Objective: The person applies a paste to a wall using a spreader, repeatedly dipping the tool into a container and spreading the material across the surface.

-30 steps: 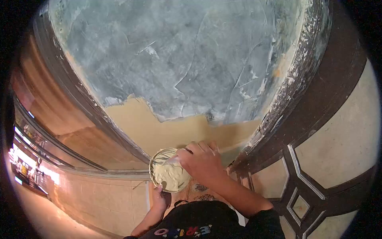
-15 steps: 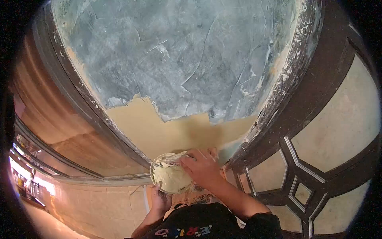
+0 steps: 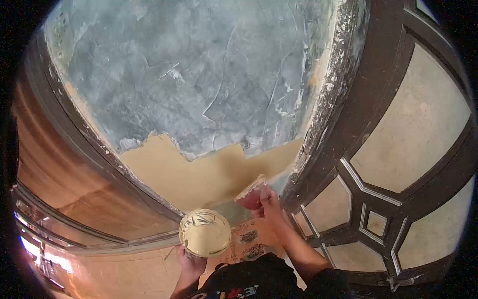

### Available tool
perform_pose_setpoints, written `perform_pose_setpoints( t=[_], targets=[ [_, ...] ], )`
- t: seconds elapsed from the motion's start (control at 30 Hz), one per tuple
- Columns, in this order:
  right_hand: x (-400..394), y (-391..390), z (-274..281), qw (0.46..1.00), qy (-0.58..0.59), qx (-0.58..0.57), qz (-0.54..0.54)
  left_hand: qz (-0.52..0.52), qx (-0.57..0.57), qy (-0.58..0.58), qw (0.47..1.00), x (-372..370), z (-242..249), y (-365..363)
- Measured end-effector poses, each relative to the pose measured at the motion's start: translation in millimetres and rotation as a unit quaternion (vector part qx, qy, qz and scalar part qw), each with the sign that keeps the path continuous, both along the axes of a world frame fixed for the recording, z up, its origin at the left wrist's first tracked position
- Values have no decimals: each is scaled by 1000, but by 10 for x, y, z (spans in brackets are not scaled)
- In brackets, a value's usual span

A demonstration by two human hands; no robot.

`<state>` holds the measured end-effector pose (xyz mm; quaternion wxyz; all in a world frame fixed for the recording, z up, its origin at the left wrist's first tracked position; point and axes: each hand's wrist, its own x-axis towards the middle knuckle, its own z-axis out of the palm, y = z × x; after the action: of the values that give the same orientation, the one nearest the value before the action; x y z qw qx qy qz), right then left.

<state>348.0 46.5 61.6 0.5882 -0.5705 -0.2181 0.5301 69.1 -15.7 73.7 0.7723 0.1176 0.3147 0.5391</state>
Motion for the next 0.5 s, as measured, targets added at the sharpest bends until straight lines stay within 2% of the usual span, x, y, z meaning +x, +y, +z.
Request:
perform_pose_setpoints(
  t=[0.1, 0.13, 0.2, 0.37, 0.4, 0.5],
  targets=[
    [6, 72, -126, 998, 43, -12, 43, -4, 4, -8, 1000, 29, 67, 7],
    [-5, 98, -119, 998, 45, -11, 40, -6, 1, -54, 999, 9, -11, 19],
    [-55, 193, -75, 993, 93, 34, 63, -7, 15, -63, 998, 17, -14, 28],
    [-128, 556, 42, 990, 111, 72, 50, -8, 51, -103, 993, 150, 186, 22],
    [-138, 613, 73, 990, 109, 74, 48, -9, 57, -79, 995, 147, 155, 36],
    [-179, 767, 84, 991, 112, 68, 34, 21, 12, -108, 994, 169, 137, 2]
  ],
)
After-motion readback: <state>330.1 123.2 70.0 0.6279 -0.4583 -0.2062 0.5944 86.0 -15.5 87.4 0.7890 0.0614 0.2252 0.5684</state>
